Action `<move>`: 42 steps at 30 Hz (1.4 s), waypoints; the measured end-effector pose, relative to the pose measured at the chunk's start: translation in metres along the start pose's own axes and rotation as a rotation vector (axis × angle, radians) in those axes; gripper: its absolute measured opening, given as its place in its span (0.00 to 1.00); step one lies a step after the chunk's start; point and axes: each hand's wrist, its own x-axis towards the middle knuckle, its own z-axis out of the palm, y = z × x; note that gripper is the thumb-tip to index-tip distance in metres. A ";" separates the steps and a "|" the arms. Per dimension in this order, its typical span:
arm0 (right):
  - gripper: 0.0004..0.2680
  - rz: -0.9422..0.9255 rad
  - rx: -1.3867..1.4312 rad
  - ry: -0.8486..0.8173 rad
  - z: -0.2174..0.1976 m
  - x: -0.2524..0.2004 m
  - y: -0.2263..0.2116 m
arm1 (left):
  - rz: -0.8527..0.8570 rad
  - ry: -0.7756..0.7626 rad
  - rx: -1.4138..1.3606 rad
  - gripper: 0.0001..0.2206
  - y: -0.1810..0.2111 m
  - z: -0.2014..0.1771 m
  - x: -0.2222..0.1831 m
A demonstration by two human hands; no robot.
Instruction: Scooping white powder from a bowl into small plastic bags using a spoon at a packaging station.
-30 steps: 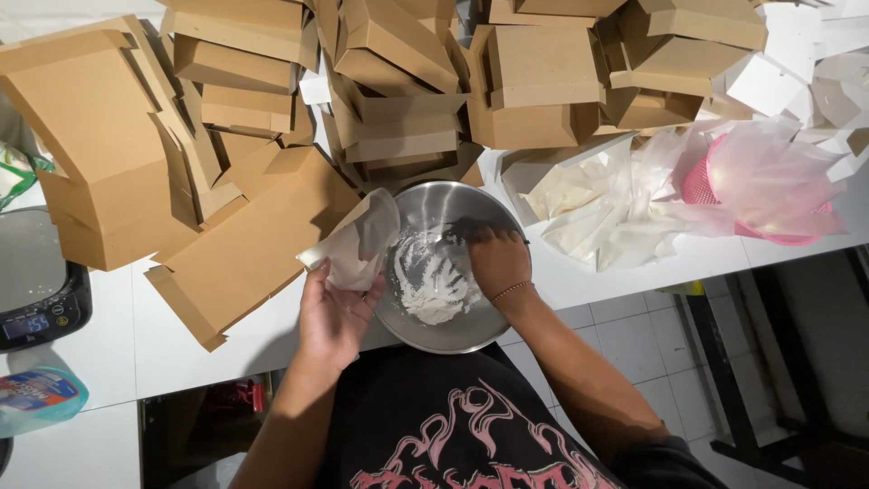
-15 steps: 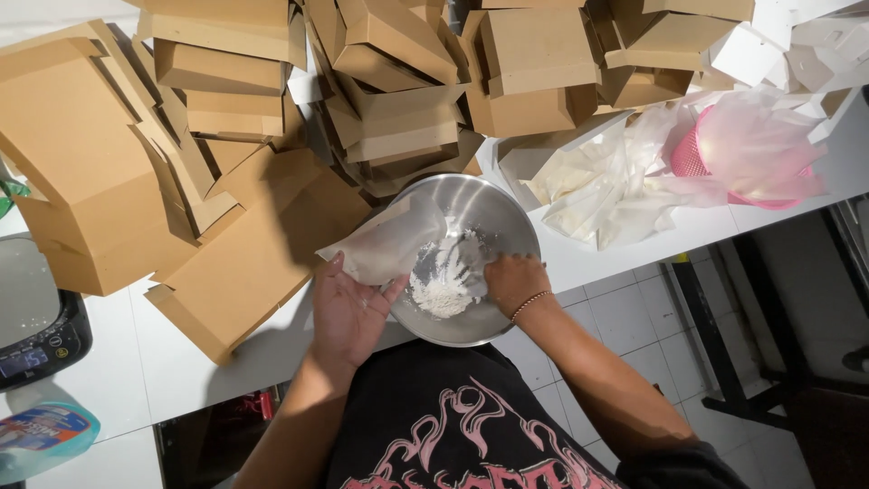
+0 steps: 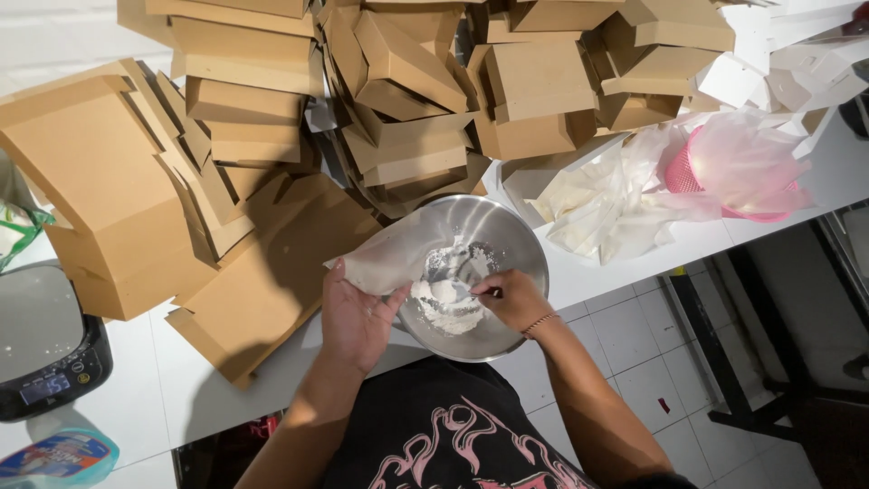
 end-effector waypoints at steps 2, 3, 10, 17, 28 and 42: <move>0.06 0.014 0.015 0.041 -0.032 -0.025 -0.022 | -0.003 -0.011 0.038 0.29 0.002 0.010 -0.005; 0.06 0.029 0.030 0.070 -0.047 -0.039 -0.032 | -0.006 -0.012 0.073 0.29 0.002 0.014 -0.009; 0.06 -0.061 -0.123 0.292 -0.123 -0.103 -0.088 | -0.051 -0.034 0.129 0.29 -0.017 0.010 0.002; 0.06 -0.224 -0.609 0.470 -0.107 -0.106 -0.118 | -0.180 -0.066 0.087 0.31 -0.028 0.034 -0.016; 0.05 -0.458 -0.884 0.673 -0.082 -0.116 -0.118 | -0.262 -0.082 0.042 0.28 -0.051 0.025 -0.016; 0.23 -0.219 0.083 0.297 -0.045 -0.095 -0.074 | -0.173 0.063 0.239 0.27 -0.089 0.054 -0.017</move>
